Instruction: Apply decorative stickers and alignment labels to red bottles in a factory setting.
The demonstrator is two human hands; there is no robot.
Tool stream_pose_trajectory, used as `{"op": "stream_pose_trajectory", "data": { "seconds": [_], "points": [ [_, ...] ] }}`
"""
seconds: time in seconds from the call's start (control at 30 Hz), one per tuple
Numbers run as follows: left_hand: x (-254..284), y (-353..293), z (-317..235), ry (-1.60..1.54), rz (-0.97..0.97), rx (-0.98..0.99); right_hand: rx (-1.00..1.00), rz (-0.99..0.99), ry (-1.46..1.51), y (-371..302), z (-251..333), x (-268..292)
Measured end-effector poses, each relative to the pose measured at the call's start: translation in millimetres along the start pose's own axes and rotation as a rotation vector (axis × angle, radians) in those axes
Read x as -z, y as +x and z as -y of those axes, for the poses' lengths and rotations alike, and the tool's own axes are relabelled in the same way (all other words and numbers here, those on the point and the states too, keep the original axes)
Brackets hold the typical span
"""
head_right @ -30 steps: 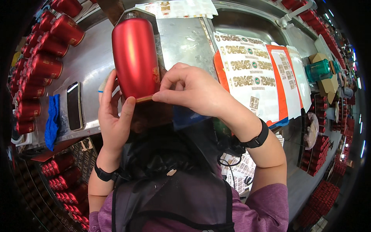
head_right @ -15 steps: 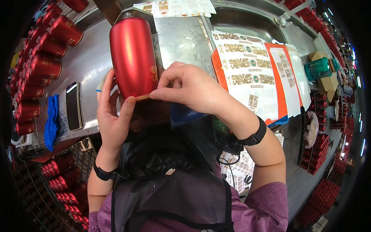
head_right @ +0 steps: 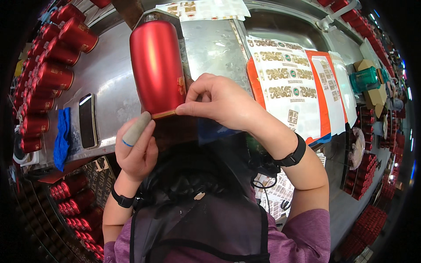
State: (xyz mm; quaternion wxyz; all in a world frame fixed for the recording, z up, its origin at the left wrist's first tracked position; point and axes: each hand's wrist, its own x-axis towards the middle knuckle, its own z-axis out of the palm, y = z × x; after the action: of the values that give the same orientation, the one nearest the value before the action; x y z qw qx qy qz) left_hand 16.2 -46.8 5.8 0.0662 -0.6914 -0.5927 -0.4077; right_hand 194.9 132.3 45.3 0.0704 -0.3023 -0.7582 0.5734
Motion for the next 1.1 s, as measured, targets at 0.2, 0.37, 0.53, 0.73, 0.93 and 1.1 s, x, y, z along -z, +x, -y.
{"op": "stream_pose_trajectory", "data": {
  "seconds": [0.2,0.37,0.53,0.73,0.93,1.1],
  "points": [
    [-2.6,14.9,0.4,0.081,0.074,-0.162,-0.008,-0.01,0.013,-1.4,1.8,-1.1],
    [-5.1,27.3,-6.9,0.078,0.124,-0.205,-0.006,-0.01,0.004,-6.2,5.6,-0.3],
    [-6.0,35.0,-5.3,0.078,0.073,0.115,-0.041,-0.001,0.067,-13.9,9.1,3.4],
    [-9.9,35.6,1.9,0.056,0.067,0.167,-0.039,-0.007,0.056,-13.3,7.7,5.2],
    [-10.8,30.6,5.9,0.048,0.064,0.157,-0.065,-0.004,0.044,-9.0,3.1,3.5],
    [-13.4,26.0,8.7,-0.032,0.047,0.199,-0.09,-0.007,0.047,-5.6,-0.6,2.1]
  ]
}}
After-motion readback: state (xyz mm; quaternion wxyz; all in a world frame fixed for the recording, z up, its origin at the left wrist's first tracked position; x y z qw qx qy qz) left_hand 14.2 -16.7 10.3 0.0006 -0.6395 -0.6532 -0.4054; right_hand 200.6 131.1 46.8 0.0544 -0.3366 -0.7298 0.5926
